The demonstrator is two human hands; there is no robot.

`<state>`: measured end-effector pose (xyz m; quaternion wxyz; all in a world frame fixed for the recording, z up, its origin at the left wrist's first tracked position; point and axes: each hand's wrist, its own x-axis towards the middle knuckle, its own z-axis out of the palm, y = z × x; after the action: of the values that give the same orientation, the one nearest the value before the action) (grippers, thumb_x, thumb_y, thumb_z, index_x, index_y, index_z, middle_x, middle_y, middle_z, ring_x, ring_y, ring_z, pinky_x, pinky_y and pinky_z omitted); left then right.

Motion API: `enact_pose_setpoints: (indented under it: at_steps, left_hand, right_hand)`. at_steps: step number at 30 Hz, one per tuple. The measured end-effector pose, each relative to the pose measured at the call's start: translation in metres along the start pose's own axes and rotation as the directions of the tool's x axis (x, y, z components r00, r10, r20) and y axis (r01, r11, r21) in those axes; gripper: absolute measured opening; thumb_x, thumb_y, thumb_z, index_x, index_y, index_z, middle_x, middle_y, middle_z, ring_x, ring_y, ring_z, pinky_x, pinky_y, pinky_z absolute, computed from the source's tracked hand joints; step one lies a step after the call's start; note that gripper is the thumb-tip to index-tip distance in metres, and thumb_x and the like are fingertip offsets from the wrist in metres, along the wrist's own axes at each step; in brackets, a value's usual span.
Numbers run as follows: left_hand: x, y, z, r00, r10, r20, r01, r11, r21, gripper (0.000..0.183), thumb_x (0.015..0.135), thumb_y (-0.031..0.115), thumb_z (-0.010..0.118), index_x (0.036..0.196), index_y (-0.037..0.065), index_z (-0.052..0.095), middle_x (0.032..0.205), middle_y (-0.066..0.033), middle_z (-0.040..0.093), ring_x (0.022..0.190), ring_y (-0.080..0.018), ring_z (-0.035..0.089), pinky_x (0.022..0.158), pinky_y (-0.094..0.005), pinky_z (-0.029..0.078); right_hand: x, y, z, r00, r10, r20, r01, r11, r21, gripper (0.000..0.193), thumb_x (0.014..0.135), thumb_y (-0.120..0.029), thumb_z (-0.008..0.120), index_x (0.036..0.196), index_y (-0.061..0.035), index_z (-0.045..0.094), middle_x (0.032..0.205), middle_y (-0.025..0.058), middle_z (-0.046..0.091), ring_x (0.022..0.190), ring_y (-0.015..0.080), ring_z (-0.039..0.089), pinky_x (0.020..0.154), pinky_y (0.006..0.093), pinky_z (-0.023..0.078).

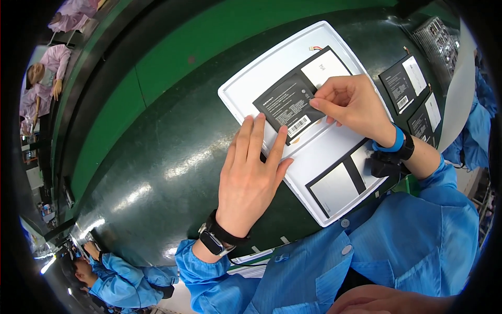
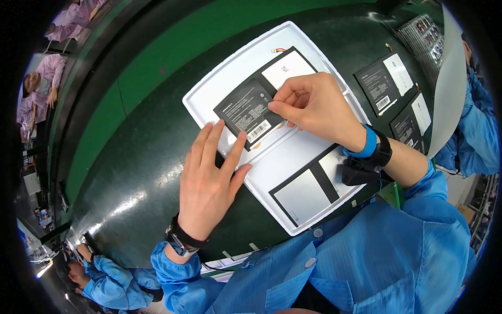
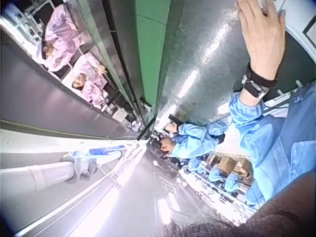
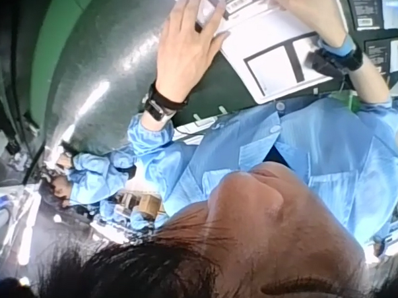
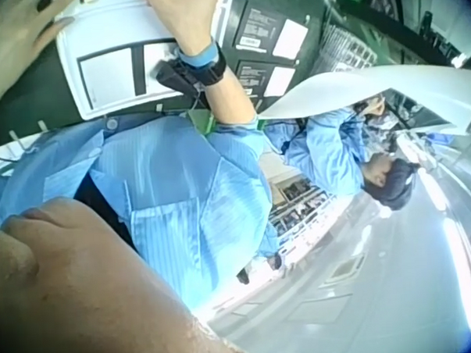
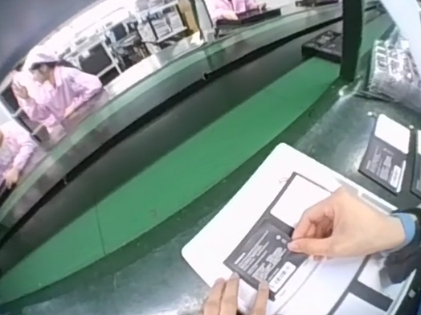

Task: Assembling battery components into trays and applying technical labels at a factory workstation.

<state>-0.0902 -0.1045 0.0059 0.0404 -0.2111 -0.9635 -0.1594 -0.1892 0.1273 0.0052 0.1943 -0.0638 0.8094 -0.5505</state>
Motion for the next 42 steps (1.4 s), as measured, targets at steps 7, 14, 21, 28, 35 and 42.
enact_pose_setpoints:
  at_steps: [7,14,21,28,35,42]
  left_hand:
    - [0.009,-0.003,-0.010,0.996,0.088,0.016,-0.089,0.994,0.057,0.051,0.086,0.026,0.077,0.134,0.014,0.066,0.147,-0.0178,0.053,0.139,-0.0386,0.045,0.112,-0.0524,0.039]
    - [0.012,-0.006,-0.013,0.998,0.025,0.049,-0.029,0.996,0.080,0.066,0.085,0.037,0.078,0.138,0.003,0.060,0.151,-0.0152,0.051,0.143,-0.0381,0.041,0.116,-0.0532,0.032]
    - [0.011,-0.008,-0.013,1.000,0.024,0.005,-0.025,0.996,0.080,0.072,0.082,0.039,0.080,0.137,-0.002,0.058,0.147,-0.0196,0.054,0.140,-0.0381,0.046,0.114,-0.0525,0.034]
    - [0.045,-0.013,-0.023,0.997,-0.039,-0.069,0.028,0.989,-0.144,0.084,0.067,0.029,0.092,0.133,-0.008,0.056,0.123,-0.0219,0.062,0.115,-0.0369,0.057,0.100,-0.0446,0.045]
    - [0.052,-0.005,-0.004,0.991,-0.081,-0.109,0.059,0.980,-0.187,0.090,0.063,0.023,0.092,0.135,-0.013,0.050,0.110,-0.0204,0.058,0.103,-0.0354,0.056,0.089,-0.0410,0.050]
    - [0.041,-0.012,-0.020,0.988,-0.153,0.001,0.146,0.938,-0.313,0.093,0.066,0.029,0.093,0.138,-0.011,0.049,0.130,-0.0249,0.057,0.117,-0.0392,0.055,0.098,-0.0441,0.049]
  right_hand:
    - [0.000,0.000,-0.002,0.999,-0.035,0.016,0.035,0.999,0.017,0.014,0.091,-0.007,0.072,0.085,0.0058,0.071,0.070,0.0062,0.070,0.057,0.0082,0.066,0.051,0.0205,0.051]
    - [0.001,-0.003,-0.008,0.998,-0.046,0.053,0.043,0.997,0.068,0.019,0.093,-0.009,0.069,0.083,0.0069,0.069,0.067,0.0073,0.069,0.056,0.0098,0.067,0.051,0.0214,0.052]
    - [0.004,-0.002,-0.009,0.959,-0.279,0.039,0.281,0.933,-0.225,0.015,0.086,-0.010,0.075,0.080,0.0022,0.070,0.064,0.0092,0.069,0.055,0.0154,0.067,0.054,0.0265,0.050]
    - [0.007,0.000,-0.006,0.978,-0.208,0.036,0.210,0.951,-0.226,0.015,0.083,-0.010,0.078,0.078,0.0000,0.069,0.062,0.0068,0.068,0.052,0.0117,0.063,0.052,0.0246,0.048]
    - [-0.005,-0.006,-0.003,0.959,-0.284,0.007,0.278,0.935,-0.218,0.014,0.084,-0.007,0.078,0.078,-0.0007,0.068,0.065,0.0054,0.068,0.052,0.0097,0.061,0.051,0.0228,0.048]
    - [-0.014,-0.032,-0.043,0.880,-0.451,-0.147,0.407,0.877,-0.256,0.012,0.088,-0.006,0.077,0.087,0.0012,0.069,0.074,0.0030,0.069,0.062,0.0055,0.061,0.053,0.0213,0.048]
